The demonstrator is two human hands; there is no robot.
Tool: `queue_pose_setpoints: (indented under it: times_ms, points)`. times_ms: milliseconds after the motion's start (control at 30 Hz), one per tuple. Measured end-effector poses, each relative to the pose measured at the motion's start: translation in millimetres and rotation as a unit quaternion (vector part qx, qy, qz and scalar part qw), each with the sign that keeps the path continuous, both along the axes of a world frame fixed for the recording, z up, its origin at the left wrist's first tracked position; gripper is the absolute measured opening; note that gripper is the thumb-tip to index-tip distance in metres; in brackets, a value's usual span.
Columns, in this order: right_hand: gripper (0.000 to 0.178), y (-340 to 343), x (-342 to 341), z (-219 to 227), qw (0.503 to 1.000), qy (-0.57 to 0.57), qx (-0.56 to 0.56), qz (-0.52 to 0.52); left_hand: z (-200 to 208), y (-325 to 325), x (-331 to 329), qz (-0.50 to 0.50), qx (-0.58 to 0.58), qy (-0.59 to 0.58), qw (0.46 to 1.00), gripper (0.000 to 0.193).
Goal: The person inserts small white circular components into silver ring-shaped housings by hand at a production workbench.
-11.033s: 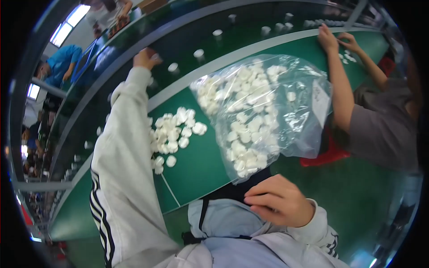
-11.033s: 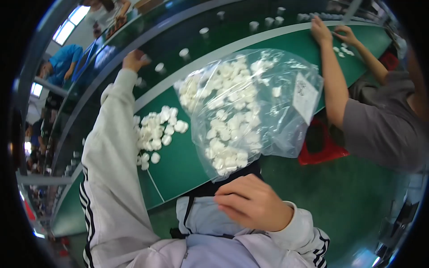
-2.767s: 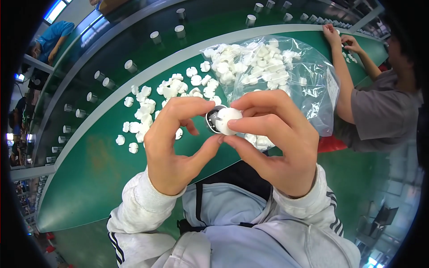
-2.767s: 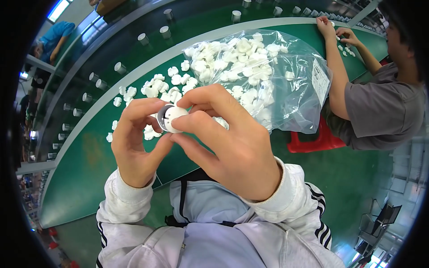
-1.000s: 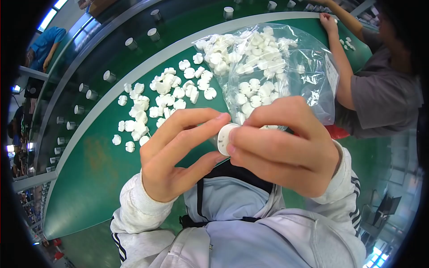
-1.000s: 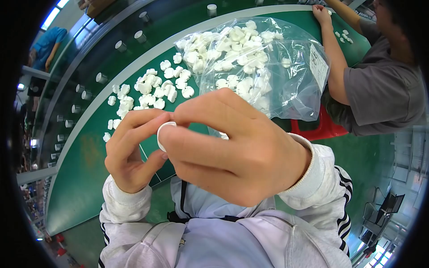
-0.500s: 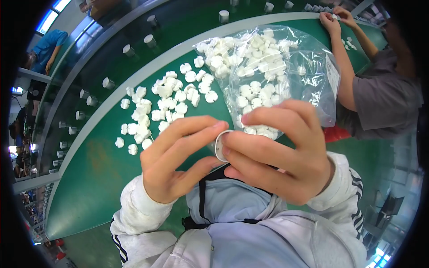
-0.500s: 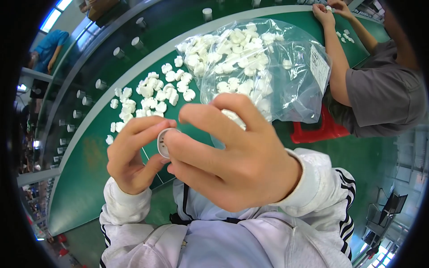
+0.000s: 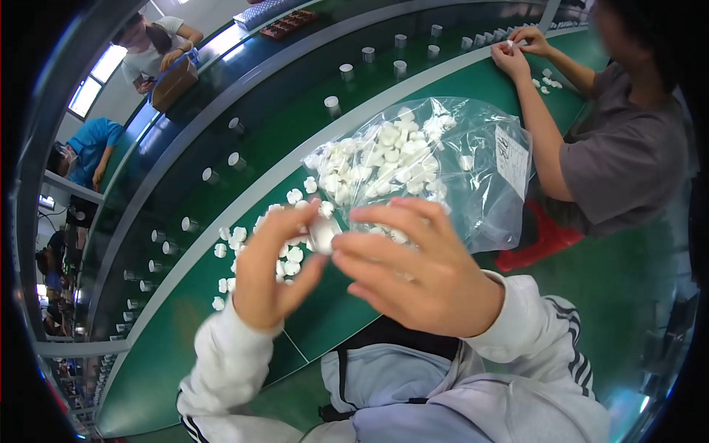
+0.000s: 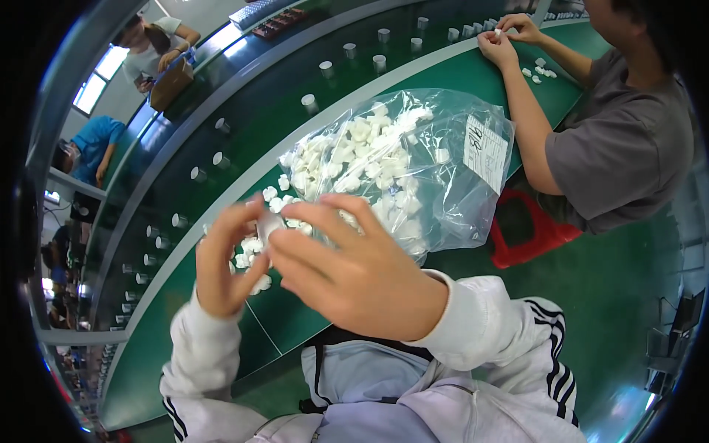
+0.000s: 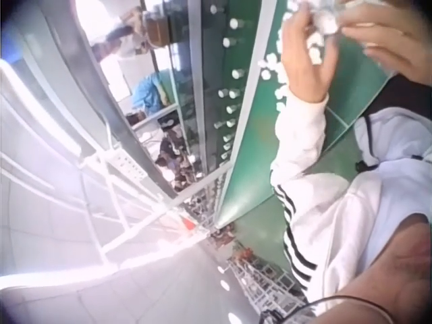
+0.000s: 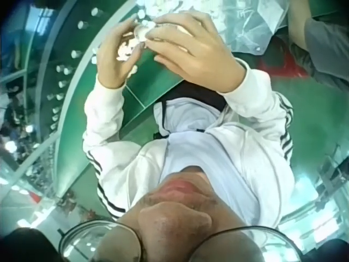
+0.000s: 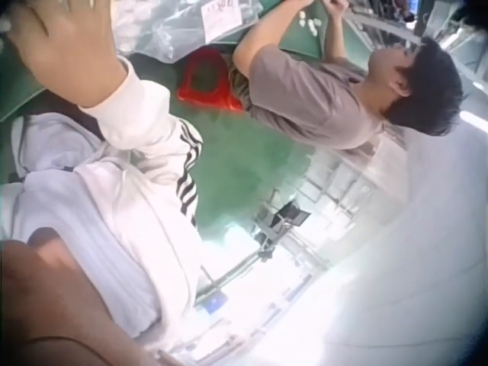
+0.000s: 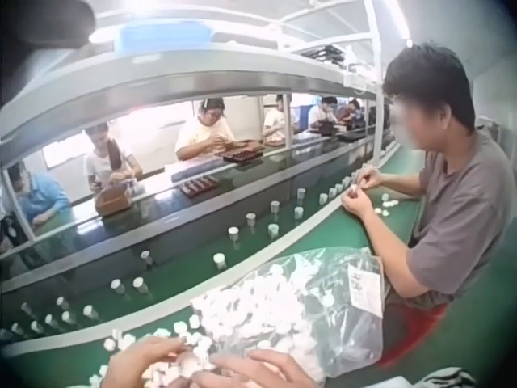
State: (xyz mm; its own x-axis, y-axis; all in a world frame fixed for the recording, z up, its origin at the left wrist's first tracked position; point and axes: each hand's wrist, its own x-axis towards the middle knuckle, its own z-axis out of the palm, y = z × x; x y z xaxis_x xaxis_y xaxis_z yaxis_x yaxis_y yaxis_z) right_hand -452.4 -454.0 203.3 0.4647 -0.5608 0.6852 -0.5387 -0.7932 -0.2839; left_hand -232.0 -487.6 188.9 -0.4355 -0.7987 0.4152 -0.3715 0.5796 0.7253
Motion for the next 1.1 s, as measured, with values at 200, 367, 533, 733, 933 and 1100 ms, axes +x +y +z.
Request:
queue_pose_setpoints:
  times_ms: [200, 367, 533, 733, 933, 1100]
  points:
    - [0.023, 18, -11, -13, 0.987, -0.093, 0.129, 0.022, -69, -192, 54, 0.112, 0.042, -0.01, 0.993, 0.035]
    - [0.021, 11, 10, -50, 0.959, -0.094, 0.267, 0.022, -103, -262, 75, 0.241, 0.045, -0.243, 0.938, 0.038]
    - [0.026, -24, 59, -87, 0.976, -0.021, 0.219, -0.001, -115, -260, 77, 0.265, 0.054, -0.269, 0.924, 0.044]
    - [0.026, -48, 78, -119, 0.978, 0.045, 0.195, -0.061, -68, -232, 50, 0.216, -0.042, -0.266, 0.939, 0.045]
    - [0.021, -48, 81, -128, 0.989, 0.018, 0.146, -0.03, -56, -234, 6, 0.109, -0.055, -0.193, 0.974, 0.034]
    - [0.014, -16, 59, -84, 0.944, -0.118, 0.293, 0.099, -69, -259, -49, 0.097, -0.1, -0.156, 0.978, 0.033]
